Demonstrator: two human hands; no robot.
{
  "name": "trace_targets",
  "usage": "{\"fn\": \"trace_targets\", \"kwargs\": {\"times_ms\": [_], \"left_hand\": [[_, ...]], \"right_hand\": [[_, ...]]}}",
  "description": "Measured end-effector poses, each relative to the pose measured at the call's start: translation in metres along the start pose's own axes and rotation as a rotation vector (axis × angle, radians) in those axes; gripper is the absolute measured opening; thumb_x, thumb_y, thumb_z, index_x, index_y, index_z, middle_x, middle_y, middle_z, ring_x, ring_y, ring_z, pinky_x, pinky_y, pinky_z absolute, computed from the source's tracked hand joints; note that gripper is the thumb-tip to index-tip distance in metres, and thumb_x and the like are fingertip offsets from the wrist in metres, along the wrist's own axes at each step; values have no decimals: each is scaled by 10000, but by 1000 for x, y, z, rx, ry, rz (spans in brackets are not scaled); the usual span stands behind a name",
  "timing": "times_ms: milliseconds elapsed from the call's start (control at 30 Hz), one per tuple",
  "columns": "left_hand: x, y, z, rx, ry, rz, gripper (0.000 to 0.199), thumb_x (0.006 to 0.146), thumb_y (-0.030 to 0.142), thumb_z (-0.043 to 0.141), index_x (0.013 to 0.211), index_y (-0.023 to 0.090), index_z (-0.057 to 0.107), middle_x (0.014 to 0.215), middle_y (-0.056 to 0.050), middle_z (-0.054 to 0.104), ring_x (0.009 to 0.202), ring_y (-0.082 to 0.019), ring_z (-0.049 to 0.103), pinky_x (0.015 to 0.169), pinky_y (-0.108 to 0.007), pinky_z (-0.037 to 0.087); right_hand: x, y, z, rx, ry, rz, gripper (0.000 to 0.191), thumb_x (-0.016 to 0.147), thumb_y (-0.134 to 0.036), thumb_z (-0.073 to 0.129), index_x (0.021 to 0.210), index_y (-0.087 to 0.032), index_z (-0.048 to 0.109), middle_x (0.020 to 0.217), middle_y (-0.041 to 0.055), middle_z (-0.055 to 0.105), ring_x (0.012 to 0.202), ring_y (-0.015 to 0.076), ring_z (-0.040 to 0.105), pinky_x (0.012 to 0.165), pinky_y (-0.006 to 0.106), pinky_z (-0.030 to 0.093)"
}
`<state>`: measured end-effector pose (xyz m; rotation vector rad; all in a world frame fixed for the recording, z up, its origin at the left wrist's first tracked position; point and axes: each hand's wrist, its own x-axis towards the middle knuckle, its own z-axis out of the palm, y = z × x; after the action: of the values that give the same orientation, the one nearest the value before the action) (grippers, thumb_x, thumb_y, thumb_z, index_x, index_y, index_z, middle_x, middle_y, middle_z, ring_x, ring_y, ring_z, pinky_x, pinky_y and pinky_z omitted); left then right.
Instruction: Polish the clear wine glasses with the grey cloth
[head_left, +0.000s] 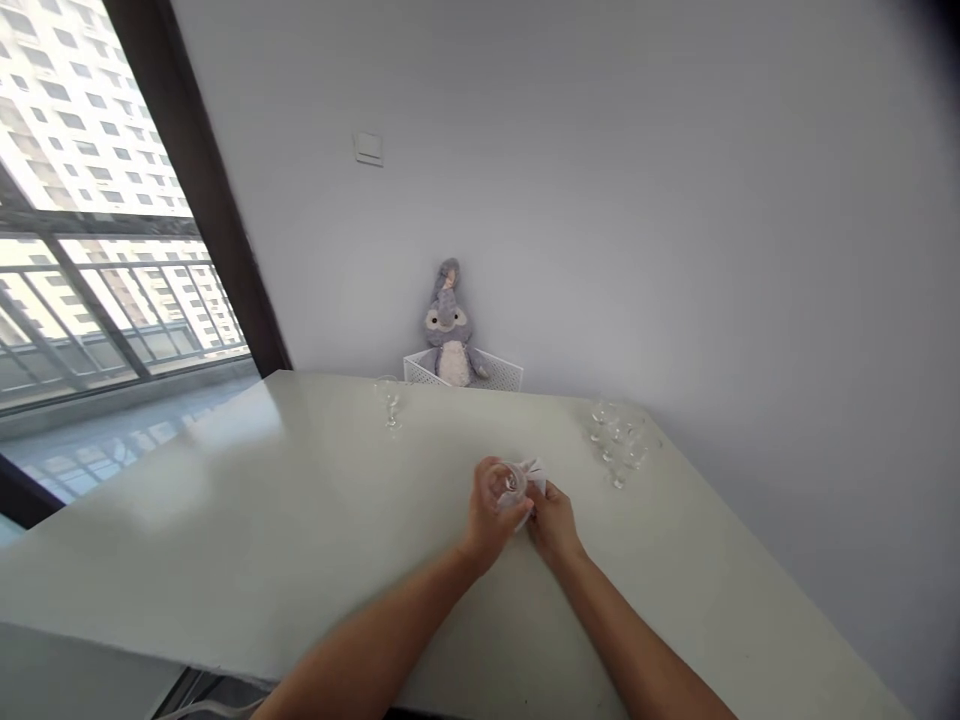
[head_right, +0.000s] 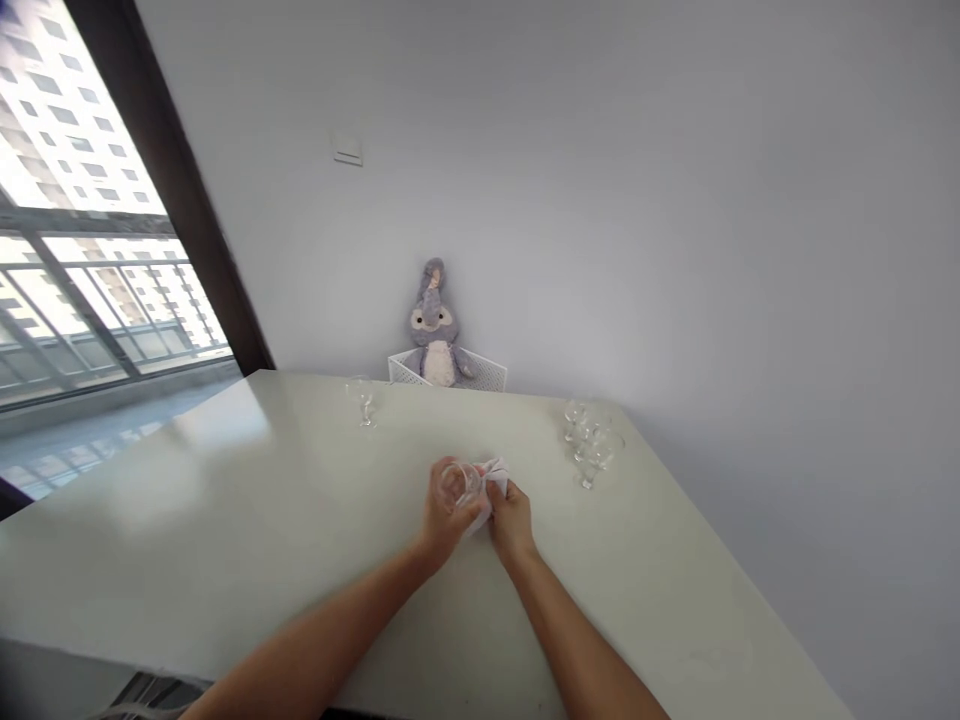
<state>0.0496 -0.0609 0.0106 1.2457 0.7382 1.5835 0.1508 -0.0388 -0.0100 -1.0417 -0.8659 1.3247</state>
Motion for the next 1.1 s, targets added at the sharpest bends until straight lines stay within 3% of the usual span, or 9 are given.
{"fn": "trace_targets", "kwargs": {"times_ms": [233, 433, 600, 667, 733, 833, 900, 1000, 1100], "left_hand": [[8, -5, -15, 400, -64, -4, 141, 699, 240, 569, 830, 202, 606, 821, -41, 618, 811, -198, 550, 805, -337, 393], [18, -5, -24, 371, 89, 25, 149, 662, 194, 586, 809, 200, 605, 799, -28, 624, 775, -180, 554, 754, -295, 392], [31, -3, -43, 573, 79, 45, 105, 738, 241, 513, 834, 204, 533, 784, -14, 605, 740, -154, 559, 700, -275, 399], [33, -4, -48, 688, 66, 21, 88, 743, 258, 502, 809, 206, 526, 691, 8, 579, 672, -147, 546, 661, -266, 391], [31, -9, -48, 723, 29, -21, 92, 733, 269, 511, 794, 206, 539, 601, 20, 545, 593, -147, 522, 620, -262, 380], [21, -18, -40, 685, -50, -44, 112, 687, 257, 564, 784, 203, 578, 604, -12, 567, 580, -174, 529, 584, -271, 372], [15, -20, -34, 675, -81, -29, 82, 660, 257, 595, 724, 205, 588, 609, -35, 577, 589, -192, 539, 571, -276, 369], [12, -16, -32, 663, -142, 23, 104, 662, 306, 608, 710, 215, 590, 588, -29, 567, 584, -180, 529, 581, -265, 363], [13, -12, -31, 669, -188, 17, 177, 694, 342, 575, 825, 224, 588, 595, 3, 560, 568, -149, 499, 564, -239, 341]], "right_hand": [[-4, 0, 2, -128, -50, -94, 348, 624, -462, 625, 746, -138, 591, 596, 9, 571, 549, 131, 467, 500, 236, 357], [-6, 5, 11, -179, -83, -51, 335, 614, -453, 625, 702, -137, 559, 558, -22, 512, 509, 101, 408, 475, 218, 316], [-4, -9, 0, -166, 21, -106, 353, 683, -493, 561, 744, -145, 567, 597, -8, 538, 526, 113, 444, 493, 230, 343], [-6, -16, -2, -208, 72, -231, 375, 760, -503, 462, 851, -157, 577, 717, 33, 598, 634, 152, 514, 579, 267, 400], [-11, -23, -1, -404, 18, -470, 352, 809, -439, 414, 1003, -187, 564, 942, 72, 617, 850, 199, 540, 754, 335, 405], [-20, -30, 3, -884, -167, -805, 353, 810, -271, 428, 1155, -281, 503, 1218, 43, 513, 1115, 232, 432, 978, 445, 212], [-22, -36, 4, -1103, -201, -891, 389, 797, -194, 422, 1159, -310, 502, 1249, 25, 489, 1145, 233, 412, 1005, 471, 138], [-17, -43, -4, -1064, -70, -841, 340, 792, -236, 437, 1116, -244, 539, 1208, 68, 508, 1114, 231, 432, 960, 416, 258], [-6, -40, -10, -638, 87, -539, 336, 806, -409, 402, 990, -180, 566, 957, 78, 594, 893, 202, 524, 754, 322, 409]]}}
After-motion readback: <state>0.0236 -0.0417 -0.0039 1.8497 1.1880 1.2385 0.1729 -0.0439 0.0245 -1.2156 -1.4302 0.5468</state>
